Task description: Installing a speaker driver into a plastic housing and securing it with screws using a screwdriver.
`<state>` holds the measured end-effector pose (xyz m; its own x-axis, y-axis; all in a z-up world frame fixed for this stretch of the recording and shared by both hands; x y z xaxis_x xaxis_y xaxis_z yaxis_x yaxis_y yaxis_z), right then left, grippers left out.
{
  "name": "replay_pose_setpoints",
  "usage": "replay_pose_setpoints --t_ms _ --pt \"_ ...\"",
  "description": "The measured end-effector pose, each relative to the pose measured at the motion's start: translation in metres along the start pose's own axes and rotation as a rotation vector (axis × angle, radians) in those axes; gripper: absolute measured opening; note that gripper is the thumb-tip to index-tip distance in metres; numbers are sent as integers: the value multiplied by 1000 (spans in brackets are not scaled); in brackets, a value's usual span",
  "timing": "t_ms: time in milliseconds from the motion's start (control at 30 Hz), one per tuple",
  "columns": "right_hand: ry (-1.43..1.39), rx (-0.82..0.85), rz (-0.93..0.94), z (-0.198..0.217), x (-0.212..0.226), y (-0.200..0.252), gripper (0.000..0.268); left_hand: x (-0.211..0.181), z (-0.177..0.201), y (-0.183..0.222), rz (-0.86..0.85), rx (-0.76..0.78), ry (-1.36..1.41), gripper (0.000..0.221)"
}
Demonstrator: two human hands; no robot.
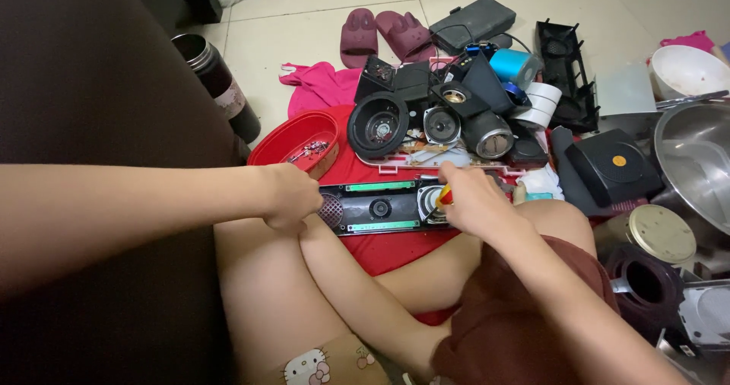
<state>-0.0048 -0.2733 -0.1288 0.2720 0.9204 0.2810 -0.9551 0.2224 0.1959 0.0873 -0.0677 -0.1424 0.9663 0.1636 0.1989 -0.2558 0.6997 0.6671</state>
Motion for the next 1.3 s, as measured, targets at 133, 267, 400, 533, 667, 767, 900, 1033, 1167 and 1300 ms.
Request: replay_pose_setpoints --t_ms 133,267,400,533,667,767,900,1033,1167,1300 --pt "12 -14 26 -3 -1 -3 28 -5 9 8 -3 -7 -12 27" --pt "41 -25 -78 -4 -16 -6 29 -4 10 8 -5 5 -7 28" --pt "4 -54 -166 15 -7 9 37 -4 8 8 -9 -3 -11 28" --pt "42 -5 -198 12 -10 9 42 -4 10 9 -7 -9 -7 26" --pt "48 63 -129 18 4 17 40 -5 11 10 -12 4 -7 29" --pt "81 84 -62 7 -2 6 36 -5 9 8 -15 -3 -11 29" --pt "101 47 -42 -9 -22 -15 26 -4 4 4 -5 2 -24 27" --pt "113 47 -71 -6 -21 -14 27 -5 6 4 2 4 -20 27" --pt "65 25 -145 8 -15 0 38 -6 6 4 1 20 -21 30" --pt "134 55 -185 8 -11 10 48 -5 3 2 8 27 -54 30"
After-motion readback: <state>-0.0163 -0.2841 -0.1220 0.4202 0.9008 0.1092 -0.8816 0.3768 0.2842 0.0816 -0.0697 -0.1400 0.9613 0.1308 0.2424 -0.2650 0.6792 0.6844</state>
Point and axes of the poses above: each hand's wrist, its own y-axis away from the middle knuckle, its own z-axis out of the back of the hand, x = y × z, the point moved 6 cm from there along -y, towards the middle knuckle, and after that the axes turned 3 degrees about z, right-handed, at the moved point
